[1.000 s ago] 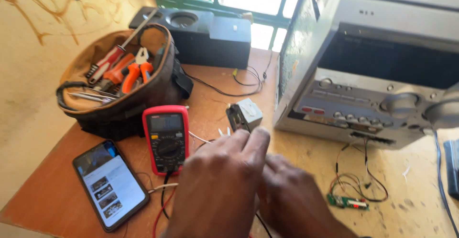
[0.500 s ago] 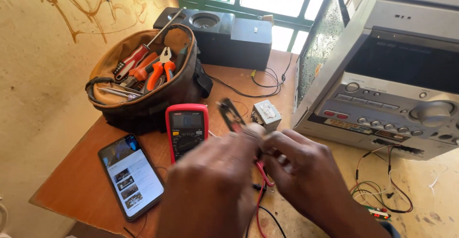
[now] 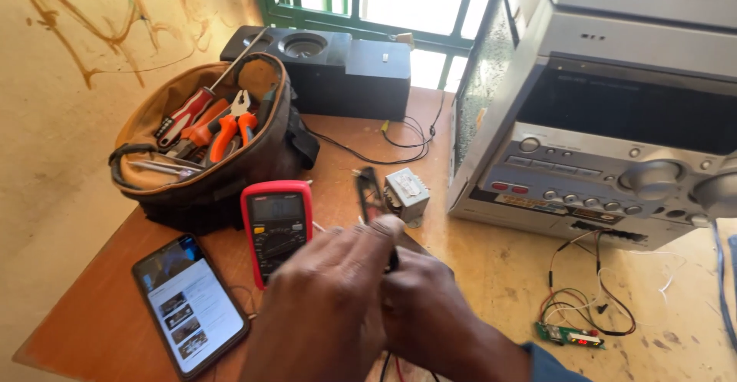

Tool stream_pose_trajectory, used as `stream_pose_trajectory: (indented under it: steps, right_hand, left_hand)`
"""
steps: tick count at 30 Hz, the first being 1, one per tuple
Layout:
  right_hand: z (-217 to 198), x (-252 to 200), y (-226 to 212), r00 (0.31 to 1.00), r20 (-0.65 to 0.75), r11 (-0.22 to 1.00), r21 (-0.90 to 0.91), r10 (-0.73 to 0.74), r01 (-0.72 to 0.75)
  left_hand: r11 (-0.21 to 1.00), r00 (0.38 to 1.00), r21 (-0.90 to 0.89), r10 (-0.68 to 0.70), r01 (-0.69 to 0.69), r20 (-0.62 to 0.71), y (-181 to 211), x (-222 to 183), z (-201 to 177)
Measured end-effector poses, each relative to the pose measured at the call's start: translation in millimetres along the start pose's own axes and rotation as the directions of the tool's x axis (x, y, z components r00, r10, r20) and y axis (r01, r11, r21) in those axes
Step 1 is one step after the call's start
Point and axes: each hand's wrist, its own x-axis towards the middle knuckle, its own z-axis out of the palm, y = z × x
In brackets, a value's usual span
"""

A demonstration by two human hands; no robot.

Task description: Assembling and wiring a small electronic module to a stereo system using a screwdriver and checking connections.

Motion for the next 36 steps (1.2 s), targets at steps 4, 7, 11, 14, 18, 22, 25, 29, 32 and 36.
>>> stream_pose_trajectory:
  steps: [4,7,11,14,18,22,25,29,32,36]
  right_hand:
    - [-49.8,-29.2,18.3,0.814,0.117,0.687,0.476,0.569,-0.549]
    - [-82.0,-59.2,30.3,0.685,0.293,0.305,0.731,0.667,-0.610]
    - [-98.6,-95.4,42.3,0.469,0.326,0.075,0.752,0.821,-0.655]
    - [-113.8,-106.2,43.7,0.526,0.352,0.125,0.729,0.774,-0.673]
    - [-124.3,-116.5,50.1,0.431,0.356,0.003,0.769,0.829,-0.640]
    - [-131.7,-120.8,55.8,0.482,0.402,-0.053,0.807,0.779,-0.588]
    - [-136.0,-120.6,56.8,0.467,0.441,-0.110,0.807,0.767,-0.580]
    - [-126.2,-128.2,60.0,0.547,0.452,-0.072,0.812,0.705,-0.579]
    - [-113.8,-139.1,71.5,0.583,0.399,0.012,0.818,0.708,-0.575]
    - [-113.5,-130.4,71.2,0.473,0.450,-0.039,0.754,0.757,-0.656]
  left_hand:
    - [0.974,0.990,-0.192,0.130,-0.119,0.046,13.2,3.3,24.1]
    - [0.938,0.968,-0.264,0.245,-0.225,0.046,26.7,4.1,44.9]
    - [0.934,0.947,-0.246,0.297,-0.261,0.123,51.2,5.2,76.9]
    - [0.878,0.898,-0.364,0.396,-0.310,0.191,65.3,9.8,94.7]
    - [0.822,0.919,-0.493,0.381,-0.286,0.102,74.3,20.4,108.9]
    - [0.775,0.993,-0.629,0.113,-0.060,0.046,88.9,35.4,108.8]
    - [0.695,0.966,-0.671,-0.205,0.257,0.158,92.8,41.6,121.4]
    - [0.280,0.804,-0.757,-0.278,0.591,0.525,75.4,39.4,139.3]
    - [0.129,0.816,-0.806,-0.133,0.577,0.563,64.8,37.5,140.1]
    - [-0.110,0.845,-0.852,-0.113,0.512,0.523,44.7,33.1,135.7]
